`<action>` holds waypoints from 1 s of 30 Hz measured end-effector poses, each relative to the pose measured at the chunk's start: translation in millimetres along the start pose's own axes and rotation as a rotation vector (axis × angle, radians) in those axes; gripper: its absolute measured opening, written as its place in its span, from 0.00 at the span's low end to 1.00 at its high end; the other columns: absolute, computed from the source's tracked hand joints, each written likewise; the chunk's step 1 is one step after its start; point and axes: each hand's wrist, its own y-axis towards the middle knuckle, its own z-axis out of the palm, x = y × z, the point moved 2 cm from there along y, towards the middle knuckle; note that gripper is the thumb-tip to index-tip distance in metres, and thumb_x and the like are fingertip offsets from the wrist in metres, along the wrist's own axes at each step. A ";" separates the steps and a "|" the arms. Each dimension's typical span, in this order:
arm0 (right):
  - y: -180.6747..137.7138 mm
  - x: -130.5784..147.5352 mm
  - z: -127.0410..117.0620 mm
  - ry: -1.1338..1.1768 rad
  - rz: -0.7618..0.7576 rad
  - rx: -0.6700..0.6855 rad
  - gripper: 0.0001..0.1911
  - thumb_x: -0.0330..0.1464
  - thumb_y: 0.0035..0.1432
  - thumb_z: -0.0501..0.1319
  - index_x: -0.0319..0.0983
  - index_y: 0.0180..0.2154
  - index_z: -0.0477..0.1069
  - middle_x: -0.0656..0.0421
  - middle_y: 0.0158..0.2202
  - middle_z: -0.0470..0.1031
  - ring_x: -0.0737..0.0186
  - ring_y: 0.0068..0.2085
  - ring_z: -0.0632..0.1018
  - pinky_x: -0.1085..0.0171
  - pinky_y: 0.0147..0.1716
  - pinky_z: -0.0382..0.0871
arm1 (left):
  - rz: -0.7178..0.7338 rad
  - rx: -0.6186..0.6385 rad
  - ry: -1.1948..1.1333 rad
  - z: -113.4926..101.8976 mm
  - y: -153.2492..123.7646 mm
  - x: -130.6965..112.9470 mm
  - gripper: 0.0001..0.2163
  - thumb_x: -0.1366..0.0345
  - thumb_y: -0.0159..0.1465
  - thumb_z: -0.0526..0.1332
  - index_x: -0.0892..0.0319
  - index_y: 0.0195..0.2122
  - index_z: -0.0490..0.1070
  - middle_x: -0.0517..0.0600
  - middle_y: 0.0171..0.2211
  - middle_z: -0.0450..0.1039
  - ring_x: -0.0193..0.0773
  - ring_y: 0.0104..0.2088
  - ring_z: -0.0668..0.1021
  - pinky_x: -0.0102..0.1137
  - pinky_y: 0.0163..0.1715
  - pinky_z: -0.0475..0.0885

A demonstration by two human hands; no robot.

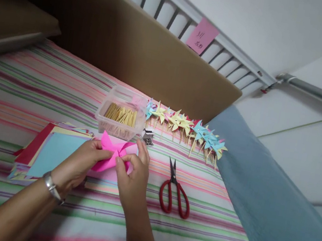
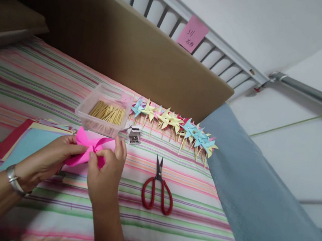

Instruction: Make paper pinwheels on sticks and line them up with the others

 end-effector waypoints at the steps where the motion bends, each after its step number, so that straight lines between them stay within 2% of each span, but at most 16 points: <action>1: 0.4 -1.3 -0.8 -0.008 0.004 -0.005 0.05 0.30 0.54 0.60 0.39 0.26 0.69 0.48 0.62 0.56 0.54 0.63 0.54 0.52 0.59 0.49 | -0.002 0.005 0.005 0.9 0.5 0.0 0.03 0.71 0.45 0.63 0.62 0.18 0.69 0.41 0.14 0.65 0.26 0.15 0.62 0.22 0.16 0.53; 11: 4.1 -9.0 -7.0 -0.008 0.042 0.027 0.06 0.32 0.52 0.63 0.40 0.24 0.70 0.50 0.59 0.62 0.53 0.62 0.57 0.52 0.58 0.50 | -0.045 0.043 -0.005 3.9 7.9 5.2 0.03 0.72 0.46 0.64 0.60 0.17 0.71 0.42 0.14 0.68 0.27 0.15 0.65 0.22 0.16 0.56; 13: 4.2 -10.1 -7.8 -0.005 0.048 0.029 0.06 0.32 0.51 0.63 0.40 0.24 0.70 0.50 0.59 0.62 0.53 0.62 0.57 0.52 0.58 0.51 | -0.057 0.071 -0.019 4.7 7.4 4.9 0.02 0.72 0.45 0.64 0.60 0.20 0.73 0.43 0.16 0.71 0.29 0.18 0.68 0.22 0.18 0.60; 18: 4.2 -10.2 -7.2 -0.021 0.073 0.043 0.08 0.33 0.51 0.63 0.40 0.23 0.69 0.50 0.58 0.64 0.52 0.61 0.59 0.50 0.57 0.51 | -0.074 0.101 -0.028 4.5 4.8 3.6 0.06 0.70 0.46 0.65 0.60 0.27 0.77 0.47 0.22 0.76 0.32 0.23 0.73 0.23 0.24 0.65; 30: 5.7 -9.0 -5.7 -0.021 0.110 0.033 0.08 0.32 0.51 0.64 0.39 0.22 0.70 0.50 0.56 0.66 0.50 0.60 0.60 0.51 0.57 0.52 | -0.083 0.127 -0.015 3.1 5.1 3.0 0.08 0.67 0.47 0.67 0.61 0.30 0.78 0.49 0.24 0.78 0.34 0.24 0.73 0.24 0.25 0.66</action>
